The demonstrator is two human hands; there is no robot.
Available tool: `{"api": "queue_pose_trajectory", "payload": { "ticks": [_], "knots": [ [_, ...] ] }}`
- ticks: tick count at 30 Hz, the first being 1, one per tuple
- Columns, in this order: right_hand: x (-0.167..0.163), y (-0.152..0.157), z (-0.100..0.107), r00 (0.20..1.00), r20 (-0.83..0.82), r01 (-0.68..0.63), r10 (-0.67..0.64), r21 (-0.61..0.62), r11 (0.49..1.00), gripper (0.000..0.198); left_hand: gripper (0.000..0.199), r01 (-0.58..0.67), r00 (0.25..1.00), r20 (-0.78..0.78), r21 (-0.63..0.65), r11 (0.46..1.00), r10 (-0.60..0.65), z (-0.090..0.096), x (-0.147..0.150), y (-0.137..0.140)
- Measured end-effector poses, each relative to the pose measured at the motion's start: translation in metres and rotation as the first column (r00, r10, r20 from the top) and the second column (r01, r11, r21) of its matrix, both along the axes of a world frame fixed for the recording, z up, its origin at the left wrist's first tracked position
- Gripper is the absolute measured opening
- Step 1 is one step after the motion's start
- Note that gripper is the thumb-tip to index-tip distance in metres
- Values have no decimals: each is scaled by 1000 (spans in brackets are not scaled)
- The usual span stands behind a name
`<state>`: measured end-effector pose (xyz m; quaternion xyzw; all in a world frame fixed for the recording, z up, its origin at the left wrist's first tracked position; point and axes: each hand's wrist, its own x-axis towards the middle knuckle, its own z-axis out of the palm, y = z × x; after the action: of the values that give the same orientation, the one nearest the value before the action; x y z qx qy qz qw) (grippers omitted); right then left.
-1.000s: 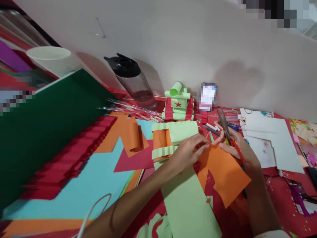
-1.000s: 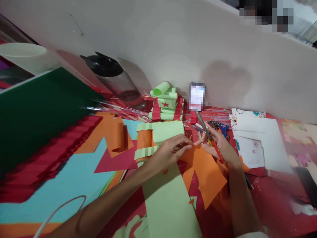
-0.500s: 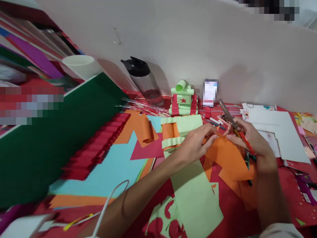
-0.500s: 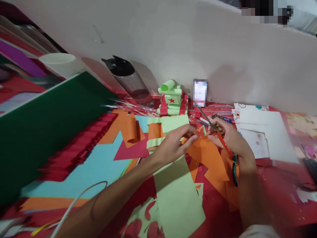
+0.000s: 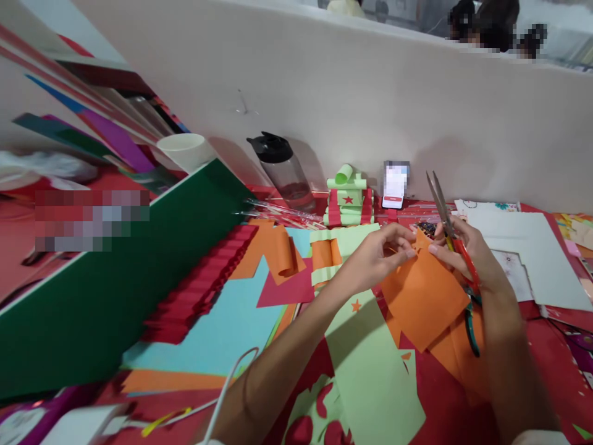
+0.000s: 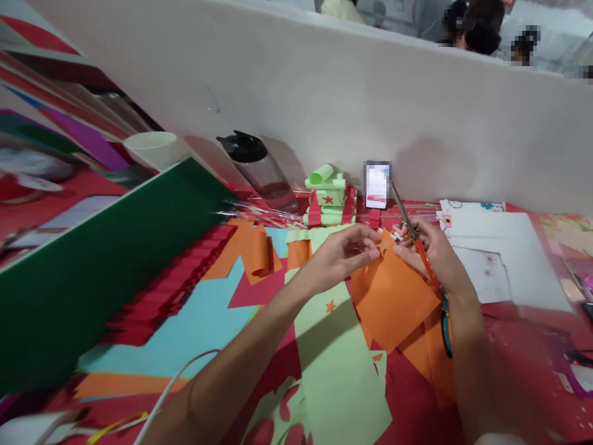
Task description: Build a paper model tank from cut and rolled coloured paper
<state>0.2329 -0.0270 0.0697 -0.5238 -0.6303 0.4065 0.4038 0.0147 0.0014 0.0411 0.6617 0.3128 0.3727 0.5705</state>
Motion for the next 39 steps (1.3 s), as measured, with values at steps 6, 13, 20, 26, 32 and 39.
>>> {"api": "queue_pose_trajectory", "payload": {
  "ticks": [6, 13, 20, 26, 32, 39],
  "knots": [
    [-1, 8, -14, 999, 27, -31, 32, -52, 998, 36, 25, 4, 1000, -8, -51, 999, -4, -12, 1, 5],
    [-1, 10, -17, 990, 140, -13, 13, 2, 1000, 33, 18, -9, 995, -96, -18, 1000, 7, -15, 2, 9],
    [1, 12, -17, 985, 174, -6, 1, 30, 1000, 32, 22, -14, 977, -209, 84, 996, 32, -14, 2, 6],
    [2, 11, -18, 984, 177, -25, 22, 15, 1000, 30, 20, 5, 981, -196, 91, 996, 13, -16, 2, 6],
    [1, 8, -16, 990, 133, -43, 44, -12, 999, 28, 21, 43, 992, -122, 37, 998, -38, -21, 4, 8],
    [2, 9, -14, 998, 71, 3, -3, 3, 1000, 34, 20, 28, 995, -99, 5, 1000, -27, -24, 1, 12]
  ]
}}
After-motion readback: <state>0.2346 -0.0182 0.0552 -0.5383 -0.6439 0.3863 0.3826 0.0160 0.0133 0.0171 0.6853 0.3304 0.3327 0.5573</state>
